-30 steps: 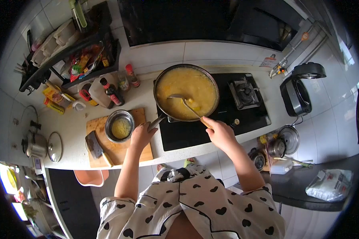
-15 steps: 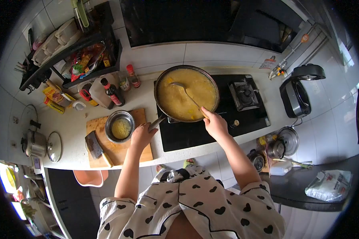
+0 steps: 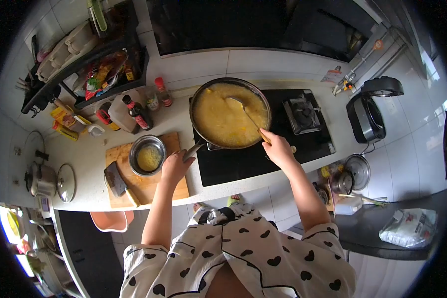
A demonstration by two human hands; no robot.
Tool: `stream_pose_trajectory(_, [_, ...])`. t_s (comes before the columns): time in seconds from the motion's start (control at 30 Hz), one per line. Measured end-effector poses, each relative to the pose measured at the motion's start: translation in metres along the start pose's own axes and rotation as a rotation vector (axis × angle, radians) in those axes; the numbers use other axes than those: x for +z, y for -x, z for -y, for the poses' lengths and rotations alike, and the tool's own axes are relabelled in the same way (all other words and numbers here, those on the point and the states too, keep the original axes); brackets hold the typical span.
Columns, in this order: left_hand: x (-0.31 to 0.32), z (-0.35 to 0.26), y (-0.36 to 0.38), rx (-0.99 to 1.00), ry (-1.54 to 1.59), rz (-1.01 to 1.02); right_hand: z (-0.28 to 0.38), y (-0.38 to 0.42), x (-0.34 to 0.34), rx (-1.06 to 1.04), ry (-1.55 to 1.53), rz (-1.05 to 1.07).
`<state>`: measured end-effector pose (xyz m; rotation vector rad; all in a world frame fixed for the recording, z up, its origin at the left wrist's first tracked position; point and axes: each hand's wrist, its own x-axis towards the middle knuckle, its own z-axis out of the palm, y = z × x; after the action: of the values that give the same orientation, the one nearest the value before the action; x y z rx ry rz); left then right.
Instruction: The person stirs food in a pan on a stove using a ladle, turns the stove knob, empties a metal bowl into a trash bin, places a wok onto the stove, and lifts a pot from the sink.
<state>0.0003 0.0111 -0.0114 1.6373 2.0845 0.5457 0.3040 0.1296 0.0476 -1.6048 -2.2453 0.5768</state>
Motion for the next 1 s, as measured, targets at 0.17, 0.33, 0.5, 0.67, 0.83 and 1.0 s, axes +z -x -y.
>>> stream_pose_trajectory(0.17, [-0.002, -0.002, 0.000, -0.001, -0.009, 0.005, 0.017, 0.012, -0.023, 0.056, 0.007, 0.096])
stream_pose_trajectory(0.33, [0.003, 0.006, -0.003, 0.017, 0.054, -0.008, 0.023, 0.024, -0.037, 0.017, 0.000, 0.135])
stream_pose_trajectory(0.5, [0.001, 0.003, -0.001, 0.019, 0.023, -0.003, 0.031, 0.031, -0.058, 0.047, -0.043, 0.222])
stream_pose_trajectory(0.67, [0.002, 0.004, -0.001, 0.024, 0.010, -0.006, 0.038, 0.036, -0.074, 0.017, 0.001, 0.241])
stream_pose_trajectory(0.83, [-0.004, -0.002, 0.000, 0.003, 0.013, 0.005, 0.051, 0.044, -0.094, 0.014, 0.113, 0.260])
stream_pose_trajectory(1.0, [-0.003, -0.001, 0.001, 0.003, 0.030, -0.002, 0.045, 0.045, -0.095, 0.018, 0.194, 0.189])
